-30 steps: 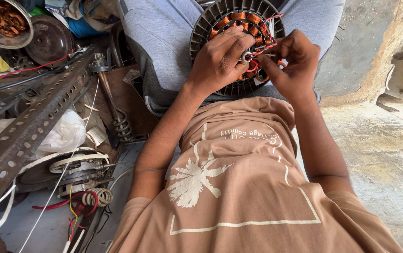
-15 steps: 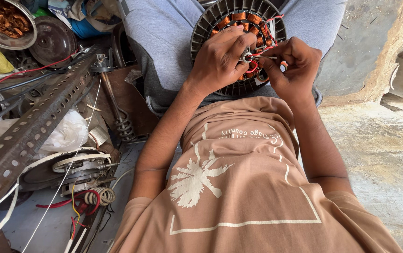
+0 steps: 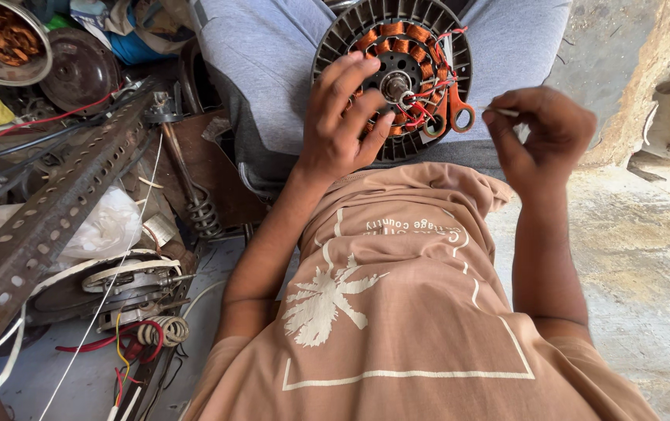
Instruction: The person sits cross-legged on the floor and repairs an electric motor stator resting on their lap. They use their hands to manipulate and connect red and white wires to the copper windings, occasionally using a pair of orange-handled scissors to cut a white plastic tie.
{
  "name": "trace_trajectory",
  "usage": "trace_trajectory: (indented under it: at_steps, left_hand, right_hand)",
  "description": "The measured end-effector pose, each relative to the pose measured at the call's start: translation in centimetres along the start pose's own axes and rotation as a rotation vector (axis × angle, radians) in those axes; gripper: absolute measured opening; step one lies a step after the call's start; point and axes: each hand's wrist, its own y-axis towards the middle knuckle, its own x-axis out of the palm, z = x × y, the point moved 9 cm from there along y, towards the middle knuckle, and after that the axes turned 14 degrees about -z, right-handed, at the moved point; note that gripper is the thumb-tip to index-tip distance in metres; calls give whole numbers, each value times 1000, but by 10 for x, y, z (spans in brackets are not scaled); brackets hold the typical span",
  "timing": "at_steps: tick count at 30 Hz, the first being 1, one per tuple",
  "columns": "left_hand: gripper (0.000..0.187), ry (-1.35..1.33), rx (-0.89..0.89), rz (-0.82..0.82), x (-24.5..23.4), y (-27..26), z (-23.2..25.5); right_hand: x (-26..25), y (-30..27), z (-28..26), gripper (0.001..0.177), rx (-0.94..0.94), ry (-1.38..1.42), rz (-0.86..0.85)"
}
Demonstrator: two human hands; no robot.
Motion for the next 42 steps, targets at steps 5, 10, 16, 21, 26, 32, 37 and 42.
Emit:
trace_trajectory:
  at_steps: [5,10,16,21,26,32,37,42]
  left_hand:
    - [9,113,7,-71,28,-6,7]
    - [8,130,5,-112,32,0,15]
    - [12,154,-10,-123,38,2,13]
    - [9,147,-17,-116,38,-1,12]
    - [9,168,-15,-108,41,0,10]
    - [11,170,-5,-115,39,-1,12]
    - [11,207,3,-113,36,4,16]
    - [15,210,-11,-129,28,8,16]
  right_hand:
    - [27,-3,-7,14,-50,84,-48]
    - [37,-2,-11,15,-4,24,-51]
    - [43,5,-11,13,-1,15,-75]
    - [48,10,-6,11,32,119,-53]
    - [51,15,-5,11,30,159,-66]
    - [54,19,-13,12,-11,70,-130]
    - [59,28,-24,13,-51,-114,-174]
    - [58,35,-25,15,-102,-111,-121]
